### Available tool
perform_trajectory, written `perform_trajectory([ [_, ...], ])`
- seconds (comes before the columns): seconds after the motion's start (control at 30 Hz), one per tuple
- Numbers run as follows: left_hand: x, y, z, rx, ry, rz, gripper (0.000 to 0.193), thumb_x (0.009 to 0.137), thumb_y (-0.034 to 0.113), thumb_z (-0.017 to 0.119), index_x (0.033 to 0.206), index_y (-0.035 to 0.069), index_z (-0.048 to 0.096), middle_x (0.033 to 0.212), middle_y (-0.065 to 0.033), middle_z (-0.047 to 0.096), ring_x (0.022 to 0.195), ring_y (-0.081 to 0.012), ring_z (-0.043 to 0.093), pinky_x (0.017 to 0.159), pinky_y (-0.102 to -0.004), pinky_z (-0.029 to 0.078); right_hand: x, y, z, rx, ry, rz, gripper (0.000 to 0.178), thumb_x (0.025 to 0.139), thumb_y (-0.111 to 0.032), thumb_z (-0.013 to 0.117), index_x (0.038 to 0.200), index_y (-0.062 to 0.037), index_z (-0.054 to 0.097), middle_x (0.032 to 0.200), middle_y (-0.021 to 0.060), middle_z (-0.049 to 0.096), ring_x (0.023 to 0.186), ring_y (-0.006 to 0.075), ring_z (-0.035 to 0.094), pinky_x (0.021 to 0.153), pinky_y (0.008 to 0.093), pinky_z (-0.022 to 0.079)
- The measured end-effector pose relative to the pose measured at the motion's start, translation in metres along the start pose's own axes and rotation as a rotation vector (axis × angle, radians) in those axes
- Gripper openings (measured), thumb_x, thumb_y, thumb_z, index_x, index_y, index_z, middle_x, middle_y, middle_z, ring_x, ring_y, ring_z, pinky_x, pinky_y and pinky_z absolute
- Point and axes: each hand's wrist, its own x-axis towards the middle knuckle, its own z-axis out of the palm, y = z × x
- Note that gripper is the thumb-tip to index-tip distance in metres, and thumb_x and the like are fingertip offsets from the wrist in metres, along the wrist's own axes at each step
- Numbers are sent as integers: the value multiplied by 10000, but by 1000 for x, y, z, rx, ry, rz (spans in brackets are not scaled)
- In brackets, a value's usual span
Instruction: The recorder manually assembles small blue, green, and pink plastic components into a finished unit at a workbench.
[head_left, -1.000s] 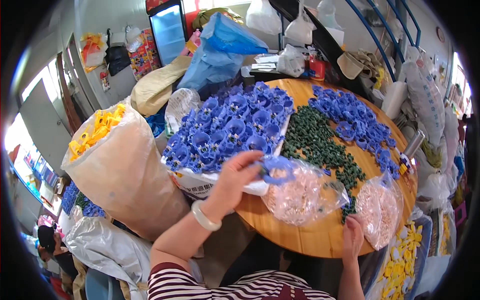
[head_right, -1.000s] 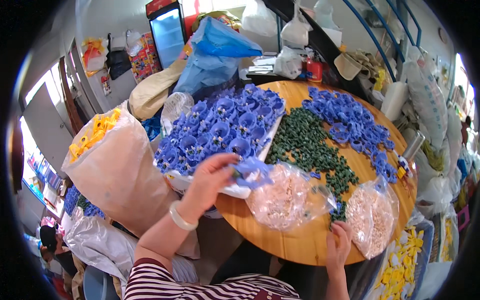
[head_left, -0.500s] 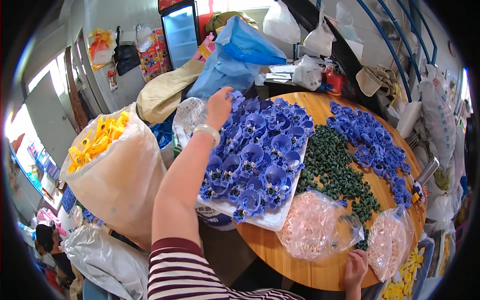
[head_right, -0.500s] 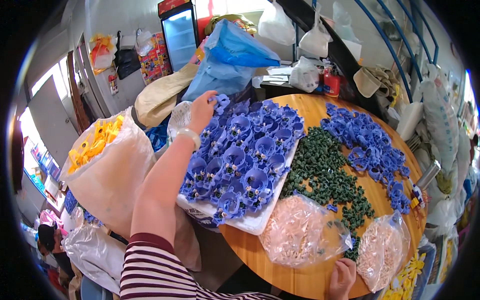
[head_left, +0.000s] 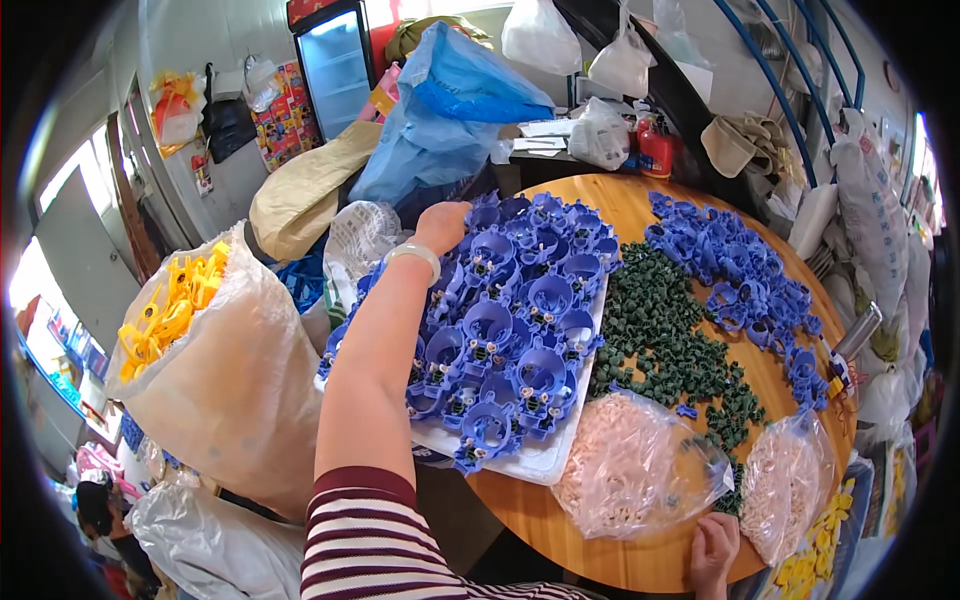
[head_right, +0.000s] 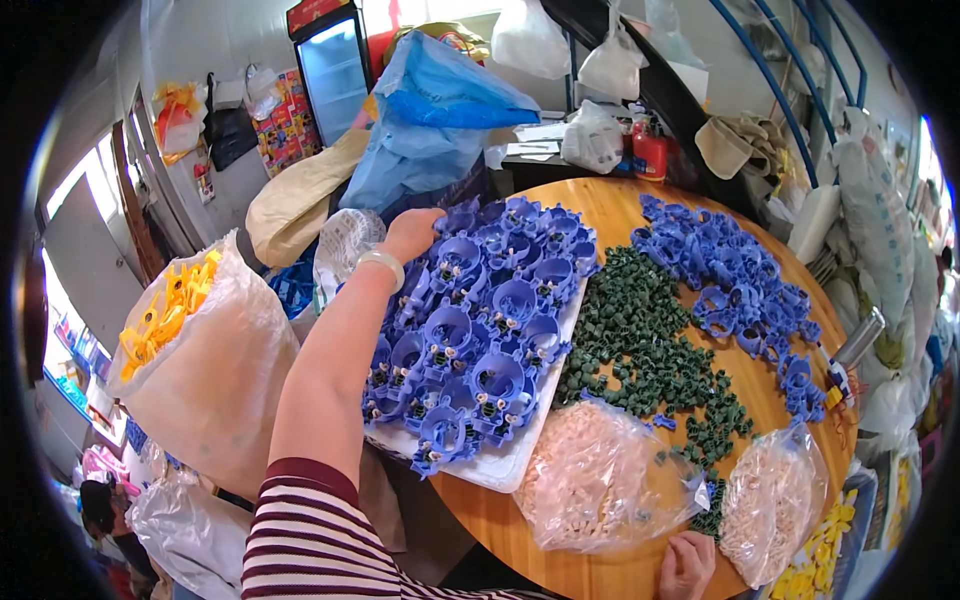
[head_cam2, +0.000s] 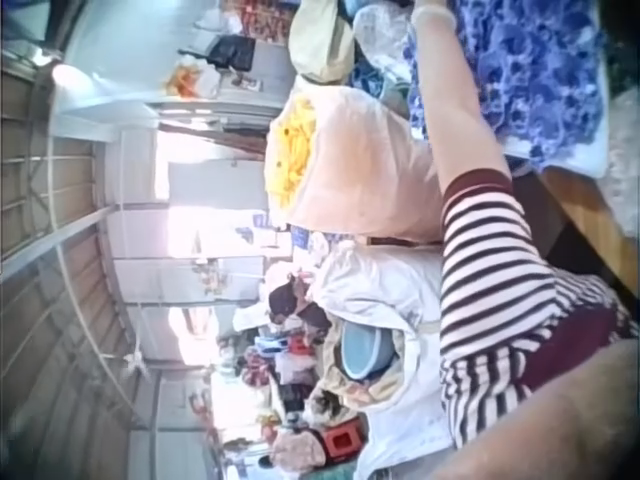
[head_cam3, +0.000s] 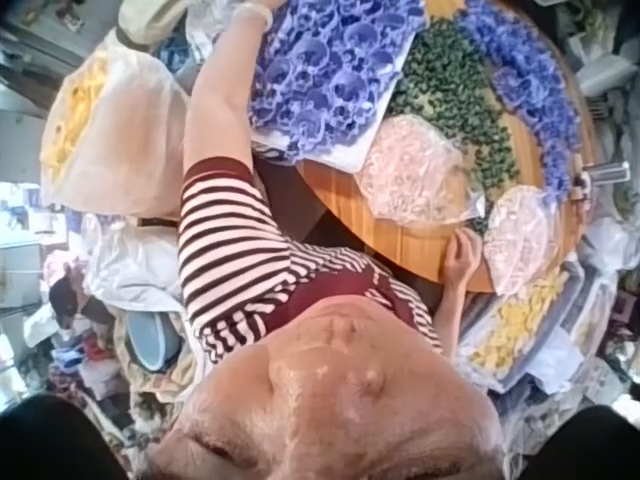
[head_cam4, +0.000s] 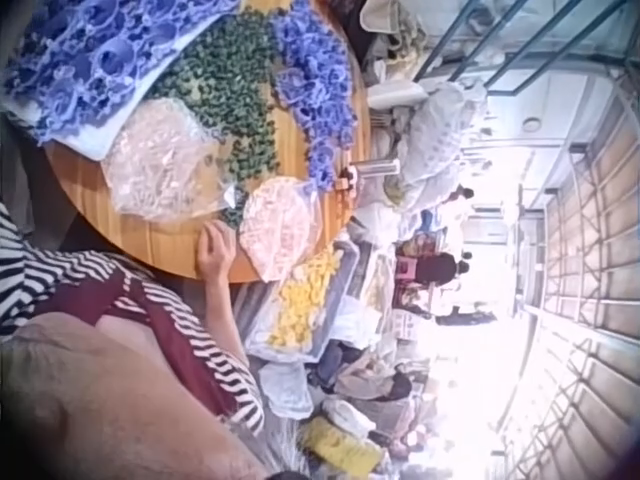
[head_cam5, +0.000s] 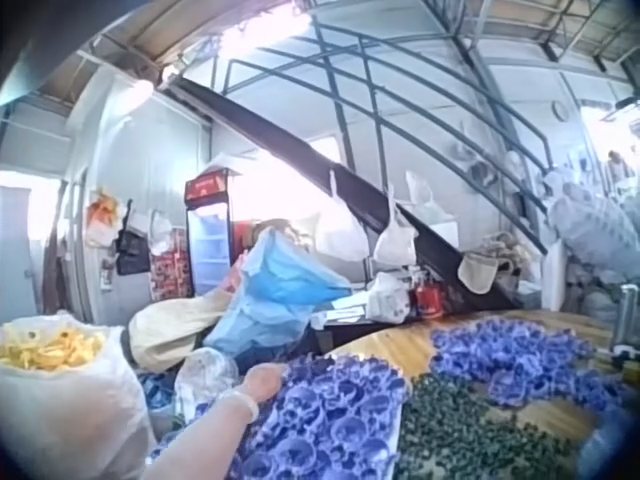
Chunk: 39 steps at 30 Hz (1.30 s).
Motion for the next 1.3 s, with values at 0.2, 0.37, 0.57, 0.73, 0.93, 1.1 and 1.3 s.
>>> perform_trajectory([
  [0.2,-10,5,-39,-175,-113,-35,248,788,128,573,1015,51,636,961,-164,641,903,-328,602,790,-406,472,-6,0,7,22,50,-9,155,717,89,556,855,21,579,826,145,550,764,289,543,684,337,440],
  [0.37,-21,51,-85,-431,77,-93,240,833,109,575,1042,-3,612,896,-152,669,816,-220,648,733,-312,493,-17,26,5,157,181,102,115,738,64,564,838,24,604,826,161,586,772,292,578,699,346,466],
  [0.57,-117,177,-176,-618,-38,68,180,831,18,540,988,-1,628,880,-139,656,798,-227,643,710,-304,490,80,4,-32,15,-48,-54,87,784,-30,607,863,-2,631,845,144,628,824,298,597,731,360,472],
  [0.73,-195,282,-179,-775,-607,496,272,734,31,607,1005,46,624,881,-123,650,761,-287,638,633,-347,504,168,83,-51,-293,-156,-114,150,822,-141,520,868,-33,613,882,125,572,826,308,577,712,393,470],
  [0.93,-284,344,-143,-1280,-528,317,212,810,-28,577,1013,18,617,867,-123,653,685,-226,634,607,-290,496,250,240,-66,-742,-345,426,400,788,-320,613,1108,-82,581,1133,141,547,1028,319,537,817,418,458],
  [1.1,-296,360,-122,-1404,-551,-74,224,830,-62,547,1035,2,612,843,-99,652,628,-164,599,587,-248,475,252,258,-67,-798,-231,590,759,649,-433,699,1313,-181,431,1163,131,576,1071,327,545,895,397,450],
  [1.3,-300,363,-111,-1338,-549,-117,220,859,-39,533,1057,14,612,910,-99,658,638,-164,608,586,-234,477,250,262,-28,-627,-294,404,507,621,-330,709,1080,-132,621,1066,173,605,974,338,575,832,416,468],
])
